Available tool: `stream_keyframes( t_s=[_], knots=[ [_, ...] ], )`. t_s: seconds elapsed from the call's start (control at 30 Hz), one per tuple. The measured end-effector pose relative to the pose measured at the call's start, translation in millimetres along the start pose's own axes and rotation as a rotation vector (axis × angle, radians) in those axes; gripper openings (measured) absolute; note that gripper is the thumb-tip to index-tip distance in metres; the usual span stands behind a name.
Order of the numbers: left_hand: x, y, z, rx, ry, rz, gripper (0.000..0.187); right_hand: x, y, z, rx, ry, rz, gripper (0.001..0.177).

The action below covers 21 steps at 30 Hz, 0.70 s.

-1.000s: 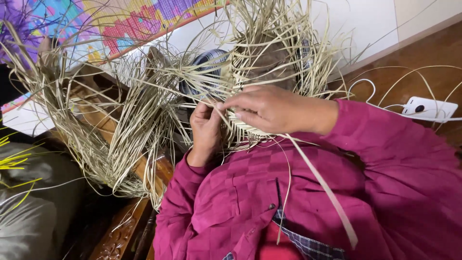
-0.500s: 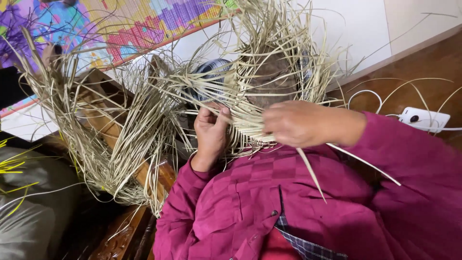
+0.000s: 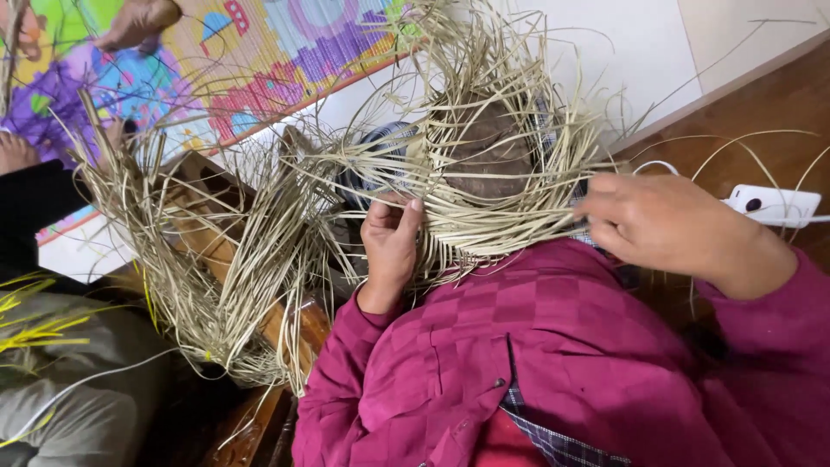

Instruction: Weaving dried straw into a circular object, possibly a basket or hat, using hands and a small weaving tool.

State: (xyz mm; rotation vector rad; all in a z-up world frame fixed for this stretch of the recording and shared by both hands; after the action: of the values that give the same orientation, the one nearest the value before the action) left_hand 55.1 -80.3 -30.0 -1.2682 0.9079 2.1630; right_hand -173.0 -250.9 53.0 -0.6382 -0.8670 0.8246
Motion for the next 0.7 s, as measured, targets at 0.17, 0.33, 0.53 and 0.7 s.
stream_keyframes(
  t_s=[0.17, 0.33, 0.53, 0.7],
  knots=[
    [3.0, 0.2, 4.3, -0.018, 0.016, -0.016, 0.010, 105.8, -71.3, -12.4, -0.807, -0.484, 0.327, 0.014],
    [5.7, -12.1, 4.2, -0.215, -0.001, -0.182, 0.017, 136.0, -32.4, -84.7, -0.874, -0.511, 0.505, 0.058],
    [5.9, -12.9, -1.4, -0.226, -0.057, -0.132, 0.020, 124.0, -27.6, -93.4, -0.935, -0.531, 0.420, 0.040],
    [18.7, -19.0, -4.8, -0.236, -0.100, 0.028, 0.018, 105.2, -5.4, -96.3, -0.846, -0.424, 0.296, 0.045]
  ],
)
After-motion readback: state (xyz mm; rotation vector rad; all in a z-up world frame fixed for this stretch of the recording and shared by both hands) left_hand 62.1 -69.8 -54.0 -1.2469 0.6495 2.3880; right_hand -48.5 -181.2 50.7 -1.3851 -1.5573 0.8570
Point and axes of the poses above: each hand's wrist, its own z-axis away from the middle knuckle, its own y-axis out of the palm, x = y × z, the point moved 10 cm from there along -z, towards the middle knuckle, and after that the axes turned 7 degrees about -y, right-handed, at the moved point
